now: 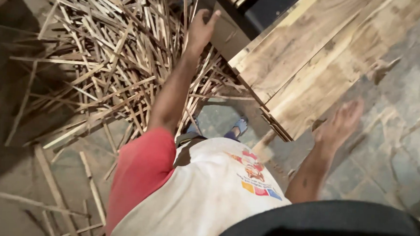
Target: Organizing and sorting various wood planks and scraps in a workshop.
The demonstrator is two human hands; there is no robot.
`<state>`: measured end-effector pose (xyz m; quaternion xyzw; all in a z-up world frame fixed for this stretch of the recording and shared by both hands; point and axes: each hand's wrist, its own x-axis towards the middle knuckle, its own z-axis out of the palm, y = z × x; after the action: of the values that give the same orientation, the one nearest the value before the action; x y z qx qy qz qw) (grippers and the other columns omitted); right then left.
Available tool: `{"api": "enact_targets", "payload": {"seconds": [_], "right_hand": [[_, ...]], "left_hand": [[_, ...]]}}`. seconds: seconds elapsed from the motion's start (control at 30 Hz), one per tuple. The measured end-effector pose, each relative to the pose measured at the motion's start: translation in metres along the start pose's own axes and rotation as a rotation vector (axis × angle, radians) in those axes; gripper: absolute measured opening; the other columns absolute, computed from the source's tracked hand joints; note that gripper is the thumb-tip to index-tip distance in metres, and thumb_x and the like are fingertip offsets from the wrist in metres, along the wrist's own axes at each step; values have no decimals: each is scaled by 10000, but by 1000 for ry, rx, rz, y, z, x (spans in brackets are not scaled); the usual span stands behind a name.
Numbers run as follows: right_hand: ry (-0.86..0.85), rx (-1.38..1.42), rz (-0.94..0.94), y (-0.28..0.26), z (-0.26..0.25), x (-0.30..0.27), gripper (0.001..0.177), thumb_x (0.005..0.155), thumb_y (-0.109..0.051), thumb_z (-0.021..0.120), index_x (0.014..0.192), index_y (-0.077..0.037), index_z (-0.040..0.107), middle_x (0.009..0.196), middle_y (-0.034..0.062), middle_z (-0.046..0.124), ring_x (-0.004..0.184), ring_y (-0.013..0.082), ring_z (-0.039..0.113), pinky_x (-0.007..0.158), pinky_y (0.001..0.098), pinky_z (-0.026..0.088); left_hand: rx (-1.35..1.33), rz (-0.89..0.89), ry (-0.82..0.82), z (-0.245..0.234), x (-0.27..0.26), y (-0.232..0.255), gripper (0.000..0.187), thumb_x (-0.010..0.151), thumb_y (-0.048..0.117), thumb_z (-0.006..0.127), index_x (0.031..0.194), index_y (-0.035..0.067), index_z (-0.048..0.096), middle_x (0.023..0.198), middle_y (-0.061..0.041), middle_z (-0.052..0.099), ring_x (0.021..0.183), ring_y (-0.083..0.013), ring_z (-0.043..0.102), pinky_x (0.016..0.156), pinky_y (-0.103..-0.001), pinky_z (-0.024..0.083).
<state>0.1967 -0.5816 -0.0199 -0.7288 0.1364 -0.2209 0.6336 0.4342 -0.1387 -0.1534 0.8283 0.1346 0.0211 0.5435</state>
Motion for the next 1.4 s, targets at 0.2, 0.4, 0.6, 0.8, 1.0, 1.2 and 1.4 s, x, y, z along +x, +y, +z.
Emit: {"api": "enact_targets", "payload": {"seconds": [0.2, 0.4, 0.6, 0.8, 1.0, 1.2, 1.4], "right_hand": [[145, 25, -176, -46, -21, -62, 717, 1129, -251, 662, 1648, 29, 254, 1741, 209, 278, 1652, 340, 260, 1352, 463, 256], [217, 83, -208, -93, -18, -109, 684, 1110, -217, 675, 1653, -28, 305, 1710, 157, 378, 1589, 307, 390, 1263, 431, 392], [112, 141, -207, -110, 16, -125, 558, 1095, -173, 640, 1586, -20, 424, 1541, 156, 573, 1331, 293, 649, 1053, 390, 587], [-325, 16, -87, -123, 85, -148, 313, 1115, -116, 629, 1408, -15, 675, 1213, 158, 741, 1132, 258, 713, 1049, 409, 622], [-987, -3, -36, -147, 145, -152, 473, 1033, -130, 628, 1498, -105, 546, 1448, 134, 635, 1355, 277, 616, 1171, 432, 524], [-1373, -202, 159, -116, 179, -150, 621, 985, -264, 656, 1551, -121, 445, 1543, 140, 524, 1398, 306, 534, 1132, 449, 469], [-1420, -177, 333, -48, 214, -155, 680, 989, -433, 619, 1564, -127, 423, 1549, 148, 504, 1390, 312, 540, 1157, 474, 463]], "left_hand": [[-558, -133, -76, 48, 67, -52, 736, 966, 542, 678, 1473, 41, 493, 1283, -165, 647, 1144, -306, 669, 958, -474, 595], [-898, -373, -126, 51, 86, -61, 586, 992, 365, 727, 1397, -55, 674, 1185, -148, 714, 955, -343, 652, 746, -468, 492], [-1329, -146, -20, 15, 50, -62, 491, 828, 80, 811, 1266, 166, 606, 1167, -125, 761, 1005, -232, 790, 743, -336, 662], [-1065, -401, 37, -38, -3, -60, 335, 899, 153, 791, 1157, -49, 724, 1016, -120, 803, 613, -193, 560, 437, -275, 367], [-1246, -460, 47, -66, -53, -66, 439, 843, 83, 790, 1217, -78, 624, 1087, -219, 771, 963, -288, 807, 762, -356, 667], [-1214, -375, 84, -97, -92, -95, 539, 866, 57, 778, 1313, -139, 549, 1284, -301, 670, 1162, -343, 724, 1050, -437, 544], [-993, -605, 227, -197, -191, -121, 604, 949, 168, 669, 1457, -47, 424, 1460, -209, 607, 1387, -294, 561, 1228, -580, 153]]}}
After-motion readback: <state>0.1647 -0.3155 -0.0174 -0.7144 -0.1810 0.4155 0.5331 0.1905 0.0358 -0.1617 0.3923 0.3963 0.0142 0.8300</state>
